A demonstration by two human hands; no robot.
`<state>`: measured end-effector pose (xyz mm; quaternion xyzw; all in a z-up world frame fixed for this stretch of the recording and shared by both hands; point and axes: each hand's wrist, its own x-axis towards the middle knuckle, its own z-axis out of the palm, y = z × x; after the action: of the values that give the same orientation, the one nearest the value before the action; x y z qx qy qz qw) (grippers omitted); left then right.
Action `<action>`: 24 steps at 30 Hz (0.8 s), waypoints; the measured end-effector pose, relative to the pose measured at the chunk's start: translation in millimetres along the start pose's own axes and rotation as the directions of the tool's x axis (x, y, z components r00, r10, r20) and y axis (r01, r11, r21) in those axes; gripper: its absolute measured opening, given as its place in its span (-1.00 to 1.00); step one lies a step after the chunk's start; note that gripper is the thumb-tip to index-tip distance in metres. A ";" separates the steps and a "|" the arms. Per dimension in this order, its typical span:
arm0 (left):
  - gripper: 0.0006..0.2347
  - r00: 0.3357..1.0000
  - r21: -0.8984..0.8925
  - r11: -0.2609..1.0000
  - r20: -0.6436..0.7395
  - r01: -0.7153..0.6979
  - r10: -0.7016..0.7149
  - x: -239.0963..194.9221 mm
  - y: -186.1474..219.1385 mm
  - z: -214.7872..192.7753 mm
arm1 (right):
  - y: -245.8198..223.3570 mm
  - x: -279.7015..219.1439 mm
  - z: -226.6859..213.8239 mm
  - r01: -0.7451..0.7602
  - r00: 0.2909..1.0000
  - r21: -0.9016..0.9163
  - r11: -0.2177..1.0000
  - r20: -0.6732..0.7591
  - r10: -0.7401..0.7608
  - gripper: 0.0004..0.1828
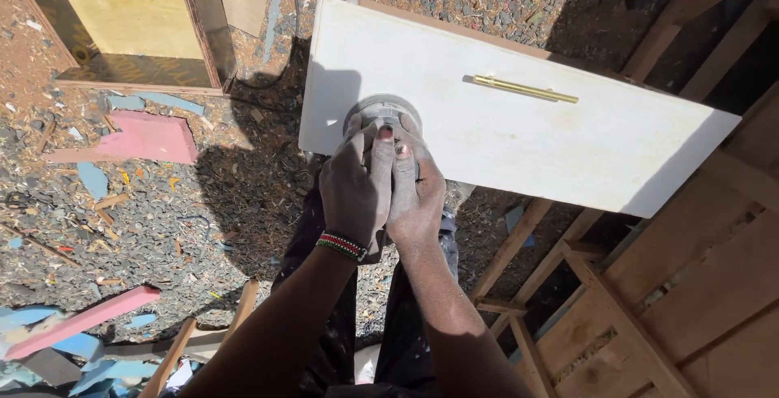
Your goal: The person uses an orbital sander to smooth the surface of a white drawer front, moving the tool across the face and around the handle. They then reposition the drawer and sand the edges of a wooden drawer box.
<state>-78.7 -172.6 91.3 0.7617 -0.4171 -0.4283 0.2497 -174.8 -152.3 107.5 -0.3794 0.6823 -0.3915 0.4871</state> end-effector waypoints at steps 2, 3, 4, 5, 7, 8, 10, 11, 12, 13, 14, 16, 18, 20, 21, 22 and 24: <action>-0.57 0.997 -0.007 0.999 0.070 -0.034 0.035 -10.7 19.9 25.1 | 9.3 6.0 -28.0 0.019 0.999 -0.024 1.000 -0.051 -0.020 -0.53; -0.54 0.991 -0.018 0.998 0.124 -0.057 0.059 -18.1 28.2 36.2 | 14.2 6.9 -41.3 0.038 0.996 -0.052 0.998 -0.081 -0.042 -0.52; -0.54 0.990 -0.017 0.998 0.128 -0.054 0.056 -23.5 28.5 49.6 | 20.1 5.9 -56.8 0.034 0.996 -0.054 0.998 -0.083 -0.038 -0.52; -0.48 0.979 0.001 0.998 0.196 -0.064 0.063 -28.6 29.1 63.0 | 25.6 6.0 -72.3 0.021 0.993 -0.114 0.993 -0.113 -0.034 -0.50; -0.42 0.964 0.017 0.998 0.258 -0.067 0.061 -36.4 40.4 75.8 | 31.4 5.6 -97.7 0.006 0.990 -0.179 0.984 -0.135 -0.030 -0.48; -0.40 0.953 0.011 0.997 0.292 -0.082 0.075 -39.2 51.5 75.7 | 31.8 5.4 -108.3 0.014 0.990 -0.230 0.973 -0.133 -0.045 -0.47; -0.38 0.944 0.000 0.995 0.317 -0.096 0.091 -44.5 62.6 81.3 | 46.9 8.7 -128.8 0.029 0.990 -0.283 0.959 -0.123 -0.066 -0.46; -0.37 0.937 0.027 0.996 0.342 -0.087 0.072 -48.7 62.5 85.6 | 60.6 10.0 -138.6 0.049 0.989 -0.294 0.955 -0.117 -0.087 -0.50; -0.36 0.929 0.055 0.995 0.366 -0.078 0.053 -52.8 62.4 89.7 | 74.2 11.4 -148.2 0.069 0.988 -0.305 0.950 -0.110 -0.108 -0.53; -0.36 0.932 0.055 0.996 0.361 -0.071 0.047 -52.3 62.7 84.7 | 63.9 8.9 -142.0 0.071 0.989 -0.305 0.950 -0.102 -0.106 -0.53; -0.35 0.923 0.045 0.996 0.381 -0.075 0.052 -51.8 63.0 79.5 | 53.4 6.3 -135.6 0.067 0.989 -0.317 0.946 -0.104 -0.105 -0.52; -0.34 0.916 0.033 0.997 0.399 -0.069 0.051 -52.5 57.0 70.4 | 38.6 0.4 -119.0 0.062 0.990 -0.331 0.941 -0.099 -0.100 -0.50; -0.36 0.923 0.071 0.994 0.381 -0.085 0.052 -55.0 43.6 63.8 | 31.6 -5.9 -98.7 0.064 0.990 -0.171 0.983 -0.114 -0.084 -0.47; -0.39 0.933 0.070 0.995 0.356 -0.075 0.045 -51.8 33.9 47.6 | 26.3 -11.4 -76.2 0.088 0.992 -0.155 0.984 -0.080 -0.101 -0.46; -0.42 0.940 0.069 0.995 0.338 -0.065 0.038 -51.4 28.4 38.9 | 23.8 -15.7 -64.9 0.106 0.992 -0.138 0.985 -0.053 -0.114 -0.45; -0.42 0.942 0.071 0.996 0.333 -0.061 0.034 -50.5 20.8 30.1 | 22.5 -17.6 -53.8 0.106 0.992 -0.136 0.985 -0.047 -0.113 -0.45; -0.50 0.966 0.046 0.998 0.257 -0.030 0.017 -48.9 6.4 14.1 | 19.5 -20.7 -33.3 0.111 0.994 -0.071 0.991 0.010 -0.110 -0.44</action>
<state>-107.5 -134.8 110.5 0.7009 -0.4653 -0.5098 0.1797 -204.6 -120.4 104.8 -0.4350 0.6724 -0.3920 0.4527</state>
